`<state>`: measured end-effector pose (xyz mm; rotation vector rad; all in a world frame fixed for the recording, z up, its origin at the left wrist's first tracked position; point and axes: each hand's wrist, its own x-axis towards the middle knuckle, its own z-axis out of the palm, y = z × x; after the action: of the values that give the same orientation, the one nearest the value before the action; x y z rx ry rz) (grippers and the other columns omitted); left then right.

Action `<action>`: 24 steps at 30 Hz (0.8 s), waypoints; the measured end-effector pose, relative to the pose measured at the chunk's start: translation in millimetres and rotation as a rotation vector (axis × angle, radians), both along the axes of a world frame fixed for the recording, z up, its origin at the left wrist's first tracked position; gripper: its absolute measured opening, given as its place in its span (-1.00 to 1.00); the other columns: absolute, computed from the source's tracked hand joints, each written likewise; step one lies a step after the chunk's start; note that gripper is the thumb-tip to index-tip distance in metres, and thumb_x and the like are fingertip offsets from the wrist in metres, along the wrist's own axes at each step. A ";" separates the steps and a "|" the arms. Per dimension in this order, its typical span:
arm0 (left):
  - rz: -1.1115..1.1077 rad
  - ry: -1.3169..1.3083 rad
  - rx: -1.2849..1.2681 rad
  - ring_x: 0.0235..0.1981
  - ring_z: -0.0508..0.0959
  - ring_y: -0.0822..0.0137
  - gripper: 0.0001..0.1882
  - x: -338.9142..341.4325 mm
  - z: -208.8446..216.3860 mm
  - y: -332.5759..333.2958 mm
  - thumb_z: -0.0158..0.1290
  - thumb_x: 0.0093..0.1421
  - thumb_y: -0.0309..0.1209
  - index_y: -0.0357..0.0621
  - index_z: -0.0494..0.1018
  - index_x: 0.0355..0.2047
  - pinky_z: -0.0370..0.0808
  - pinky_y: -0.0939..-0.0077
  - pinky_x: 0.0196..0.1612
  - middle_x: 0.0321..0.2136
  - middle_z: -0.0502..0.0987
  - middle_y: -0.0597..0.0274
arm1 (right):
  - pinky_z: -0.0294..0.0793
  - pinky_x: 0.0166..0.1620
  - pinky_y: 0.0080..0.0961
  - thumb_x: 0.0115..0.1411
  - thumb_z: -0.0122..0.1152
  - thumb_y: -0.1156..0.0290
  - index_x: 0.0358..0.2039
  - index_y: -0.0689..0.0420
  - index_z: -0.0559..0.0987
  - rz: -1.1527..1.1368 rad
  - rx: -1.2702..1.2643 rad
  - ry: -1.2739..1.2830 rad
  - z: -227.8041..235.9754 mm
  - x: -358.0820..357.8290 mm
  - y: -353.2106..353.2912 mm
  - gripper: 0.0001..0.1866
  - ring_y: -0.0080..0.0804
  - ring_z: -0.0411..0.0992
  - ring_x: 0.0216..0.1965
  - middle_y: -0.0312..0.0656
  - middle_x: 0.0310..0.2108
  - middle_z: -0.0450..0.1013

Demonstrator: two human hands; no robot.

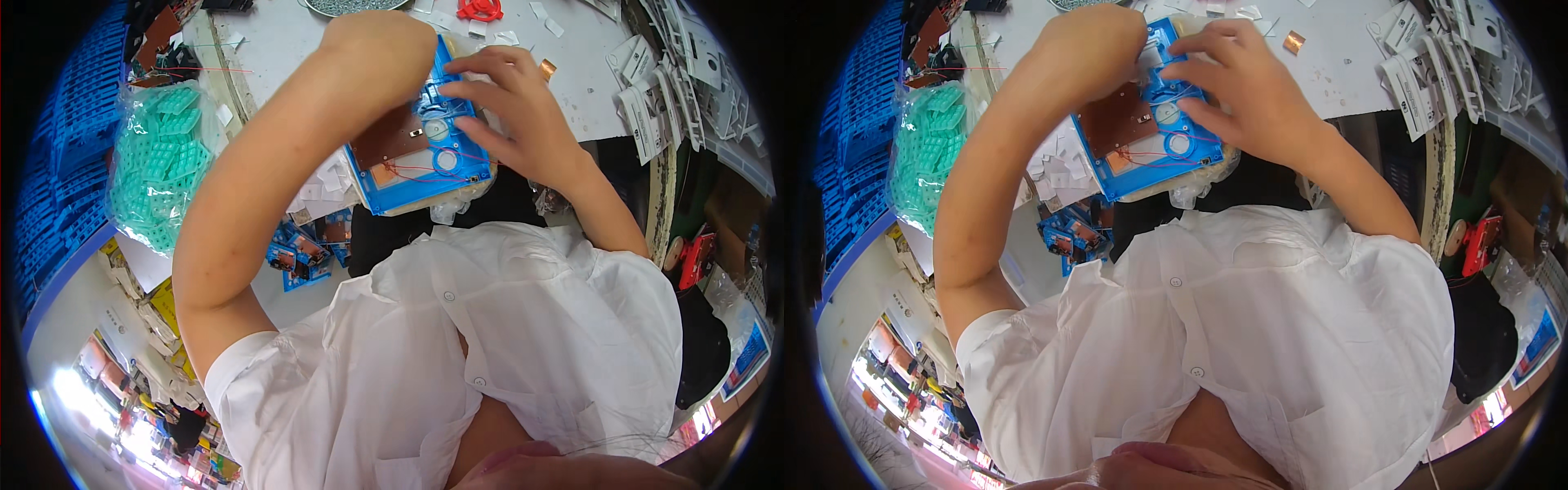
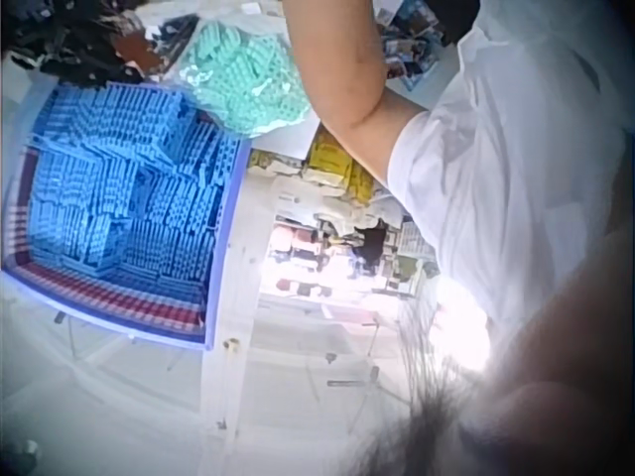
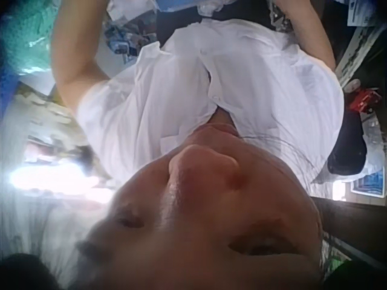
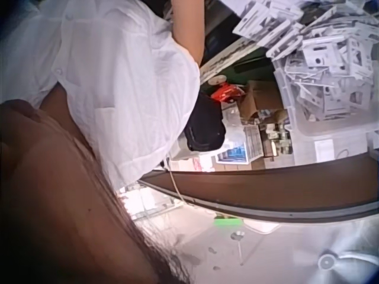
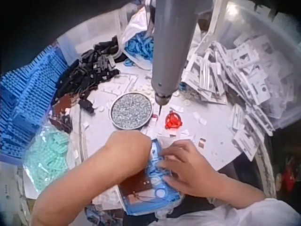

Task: Assembling components onto a blue plastic frame for an electronic educational kit.

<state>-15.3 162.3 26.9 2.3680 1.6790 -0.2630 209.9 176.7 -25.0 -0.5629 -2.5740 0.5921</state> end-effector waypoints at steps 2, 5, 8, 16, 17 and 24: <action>0.104 0.049 -0.222 -0.24 0.71 -0.05 -0.82 1.0 3.7 17.1 0.19 0.08 -0.39 -0.19 0.70 -0.36 0.64 0.11 -0.17 -0.34 0.70 -0.09 | 0.46 0.15 -0.18 0.16 0.36 0.30 0.01 -0.02 0.65 0.026 0.067 -0.027 -5.6 -8.2 -6.7 -0.63 -0.05 0.32 0.13 -0.18 0.10 0.49; 0.002 0.062 -0.277 -0.24 0.70 -0.06 -0.85 -4.8 -7.7 26.5 0.17 0.09 -0.40 -0.19 0.69 -0.40 0.62 0.07 -0.19 -0.34 0.69 -0.08 | 0.47 0.14 -0.19 0.13 0.39 0.29 0.02 -0.01 0.64 0.022 0.093 -0.074 -4.1 -19.1 -12.5 -0.59 -0.04 0.33 0.13 -0.18 0.04 0.49; -0.105 -0.027 -0.240 -0.29 0.71 0.01 -0.83 -13.8 -18.6 23.8 0.25 0.03 -0.42 -0.19 0.69 -0.36 0.63 0.16 -0.25 -0.35 0.69 -0.06 | 0.47 0.11 -0.17 0.12 0.41 0.27 0.02 -0.01 0.63 0.016 0.097 -0.088 -1.6 -20.3 -13.5 -0.58 -0.04 0.33 0.12 -0.18 0.01 0.49; -0.173 -0.062 -0.133 -0.34 0.71 0.02 -0.85 -20.1 -16.9 6.8 0.23 0.06 -0.44 -0.22 0.68 -0.36 0.64 0.18 -0.28 -0.38 0.68 -0.04 | 0.50 0.06 -0.15 0.09 0.43 0.31 0.08 -0.01 0.58 0.026 0.105 -0.233 7.8 -27.7 -15.5 -0.50 0.02 0.34 0.12 -0.19 0.06 0.43; -0.179 -0.049 -0.086 -0.32 0.70 0.00 -0.87 -17.3 -11.2 -0.3 0.22 0.07 -0.44 -0.22 0.66 -0.38 0.64 0.16 -0.27 -0.39 0.67 -0.02 | 0.49 0.06 -0.14 0.09 0.43 0.31 0.08 0.00 0.57 0.034 0.101 -0.243 8.6 -28.4 -15.5 -0.50 0.01 0.34 0.12 -0.19 0.06 0.43; 0.006 -0.099 0.164 -0.34 0.66 -0.05 -0.87 -18.7 -27.8 -25.7 0.15 0.15 -0.43 -0.21 0.57 -0.32 0.61 0.10 -0.29 -0.44 0.64 -0.02 | 0.43 -0.14 -0.37 0.09 0.41 0.21 -0.04 0.04 0.61 0.026 0.331 -0.315 13.2 -35.9 -21.7 -0.58 -0.24 0.36 0.04 -0.29 -0.12 0.46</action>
<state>-34.0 136.5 -0.9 2.4459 1.7214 -0.0065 174.1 155.0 -11.8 -0.5438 -2.8927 0.0797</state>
